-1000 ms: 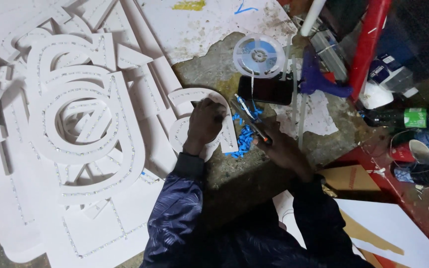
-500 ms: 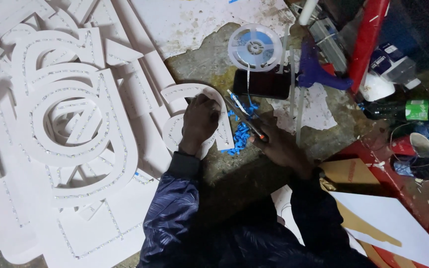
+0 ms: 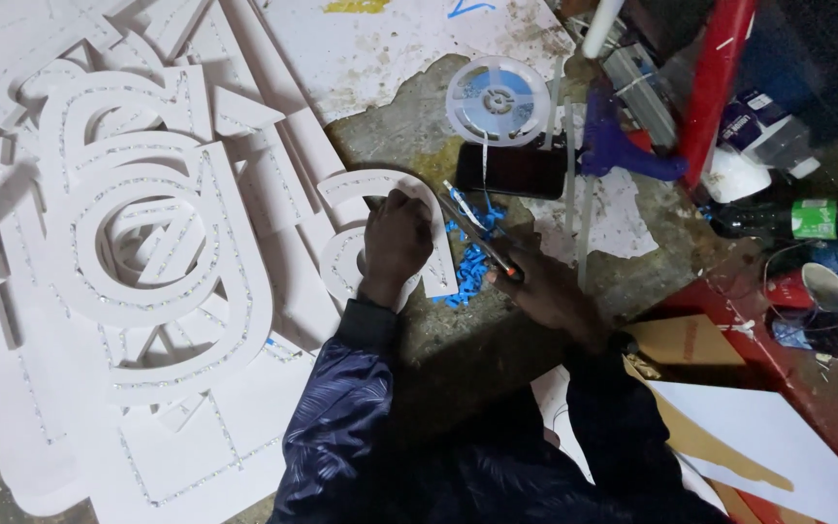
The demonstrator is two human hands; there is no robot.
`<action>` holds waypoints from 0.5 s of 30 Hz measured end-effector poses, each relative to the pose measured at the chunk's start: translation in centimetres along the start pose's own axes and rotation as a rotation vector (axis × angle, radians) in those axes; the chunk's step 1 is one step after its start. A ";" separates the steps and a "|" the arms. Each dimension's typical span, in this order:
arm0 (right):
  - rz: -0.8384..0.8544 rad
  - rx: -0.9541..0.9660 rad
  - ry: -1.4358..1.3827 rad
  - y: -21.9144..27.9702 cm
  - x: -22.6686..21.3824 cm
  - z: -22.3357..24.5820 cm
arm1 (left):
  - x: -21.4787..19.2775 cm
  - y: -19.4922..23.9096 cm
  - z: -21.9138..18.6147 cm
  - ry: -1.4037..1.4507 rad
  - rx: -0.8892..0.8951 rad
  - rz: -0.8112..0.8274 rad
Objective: Applying adhesive LED strips into the channels of foam sign letters on a workbench.
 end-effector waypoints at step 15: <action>-0.037 -0.074 -0.037 -1.3 0.2 -1.9 | -0.3 -1.5 -1.3 -0.094 -0.137 0.106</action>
Point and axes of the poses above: each hand's wrist, its own y-axis away from the middle knuckle, its own x-axis out of the palm, z = x × y, the point moved 8 cm from there along -y, towards the middle knuckle, and after that the axes turned 6 degrees about -y, right-handed, at the moved point
